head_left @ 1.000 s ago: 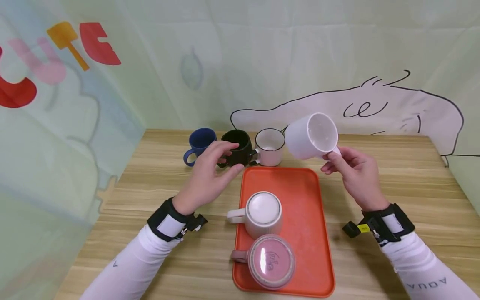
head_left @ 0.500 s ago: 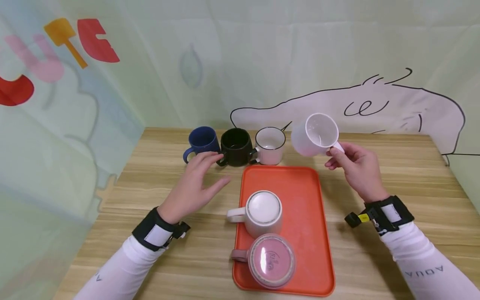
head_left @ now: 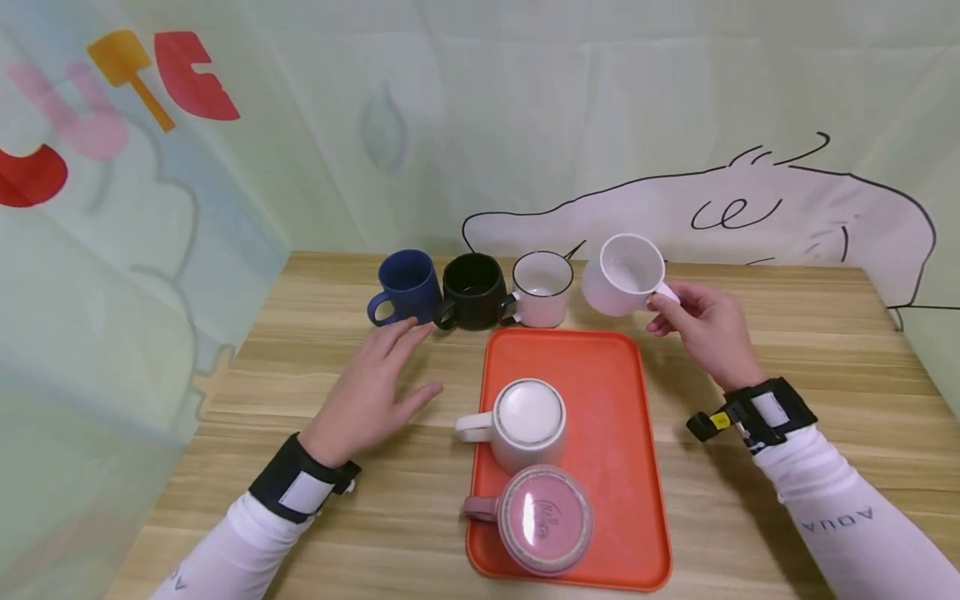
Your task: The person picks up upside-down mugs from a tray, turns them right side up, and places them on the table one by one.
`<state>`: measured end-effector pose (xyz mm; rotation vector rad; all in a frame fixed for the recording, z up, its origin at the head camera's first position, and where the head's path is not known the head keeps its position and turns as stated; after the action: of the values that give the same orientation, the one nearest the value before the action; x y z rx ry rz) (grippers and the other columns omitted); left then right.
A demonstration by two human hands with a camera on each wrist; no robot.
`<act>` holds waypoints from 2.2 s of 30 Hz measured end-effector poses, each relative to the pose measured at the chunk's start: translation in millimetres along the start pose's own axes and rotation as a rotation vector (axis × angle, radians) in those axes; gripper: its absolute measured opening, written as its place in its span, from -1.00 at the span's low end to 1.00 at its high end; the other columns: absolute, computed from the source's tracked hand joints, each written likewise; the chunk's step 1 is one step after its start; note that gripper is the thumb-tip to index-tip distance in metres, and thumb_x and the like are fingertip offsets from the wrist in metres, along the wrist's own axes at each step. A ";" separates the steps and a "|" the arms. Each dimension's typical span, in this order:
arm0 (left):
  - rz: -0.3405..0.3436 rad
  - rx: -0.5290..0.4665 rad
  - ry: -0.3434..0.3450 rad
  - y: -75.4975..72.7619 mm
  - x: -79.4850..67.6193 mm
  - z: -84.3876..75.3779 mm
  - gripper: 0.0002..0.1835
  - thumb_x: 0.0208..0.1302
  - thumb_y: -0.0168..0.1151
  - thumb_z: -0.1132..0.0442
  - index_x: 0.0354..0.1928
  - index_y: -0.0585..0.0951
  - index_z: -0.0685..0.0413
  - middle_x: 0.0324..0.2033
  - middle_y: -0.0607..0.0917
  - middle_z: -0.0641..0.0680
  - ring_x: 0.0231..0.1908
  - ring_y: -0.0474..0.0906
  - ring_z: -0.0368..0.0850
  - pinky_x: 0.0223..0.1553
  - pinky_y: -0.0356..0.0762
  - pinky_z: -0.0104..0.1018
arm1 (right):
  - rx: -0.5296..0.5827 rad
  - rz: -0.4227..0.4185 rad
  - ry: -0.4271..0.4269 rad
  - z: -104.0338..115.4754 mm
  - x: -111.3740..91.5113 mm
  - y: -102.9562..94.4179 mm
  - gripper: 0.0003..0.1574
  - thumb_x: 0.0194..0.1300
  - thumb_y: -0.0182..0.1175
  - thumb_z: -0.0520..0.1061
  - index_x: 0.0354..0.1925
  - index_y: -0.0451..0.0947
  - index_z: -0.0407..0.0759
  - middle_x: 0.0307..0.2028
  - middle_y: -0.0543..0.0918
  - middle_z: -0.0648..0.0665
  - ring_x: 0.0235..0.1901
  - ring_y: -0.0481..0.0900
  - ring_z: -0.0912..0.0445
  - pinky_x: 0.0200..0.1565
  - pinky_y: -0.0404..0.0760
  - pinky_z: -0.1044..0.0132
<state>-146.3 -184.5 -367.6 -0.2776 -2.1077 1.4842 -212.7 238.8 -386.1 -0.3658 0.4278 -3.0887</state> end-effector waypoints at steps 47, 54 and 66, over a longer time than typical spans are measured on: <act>0.129 0.120 -0.100 18.1 -31.8 13.7 -0.04 0.18 0.19 -0.42 0.51 0.28 -0.08 0.51 0.09 0.20 0.47 -0.16 0.37 0.31 -0.09 0.40 | -0.265 0.123 0.074 -16.6 11.6 3.9 -0.55 0.40 0.21 0.12 0.01 0.64 -0.18 -0.27 0.70 -0.27 -0.44 0.66 -0.03 -0.38 0.66 0.16; 0.135 0.115 -0.102 17.8 -31.0 13.3 -0.04 0.18 0.19 -0.42 0.51 0.28 -0.09 0.51 0.09 0.21 0.46 -0.14 0.38 0.31 -0.10 0.40 | -0.314 0.116 0.044 -16.2 13.5 2.8 -0.60 0.40 0.22 0.11 -0.04 0.63 -0.18 -0.43 0.68 -0.21 -0.51 0.64 0.01 -0.45 0.62 0.20; 0.151 0.108 -0.107 14.5 -28.3 9.4 -0.02 0.16 0.21 -0.43 0.51 0.27 -0.07 0.52 0.08 0.20 0.45 -0.13 0.41 0.33 -0.13 0.40 | -0.373 0.110 0.045 -7.7 5.3 -5.9 -0.42 0.40 0.23 0.07 0.26 0.47 -0.19 -0.03 0.63 -0.22 -0.33 0.71 -0.07 -0.33 0.67 0.29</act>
<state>-129.8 -199.7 -392.0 -0.3291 -2.1208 1.7291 -219.4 246.4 -390.5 -0.2617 0.9940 -2.9046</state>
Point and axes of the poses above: each hand's wrist, its own x-axis towards the middle knuckle, its own y-axis out of the palm, z = x × y, the point moved 4 cm from there along x, towards the middle knuckle
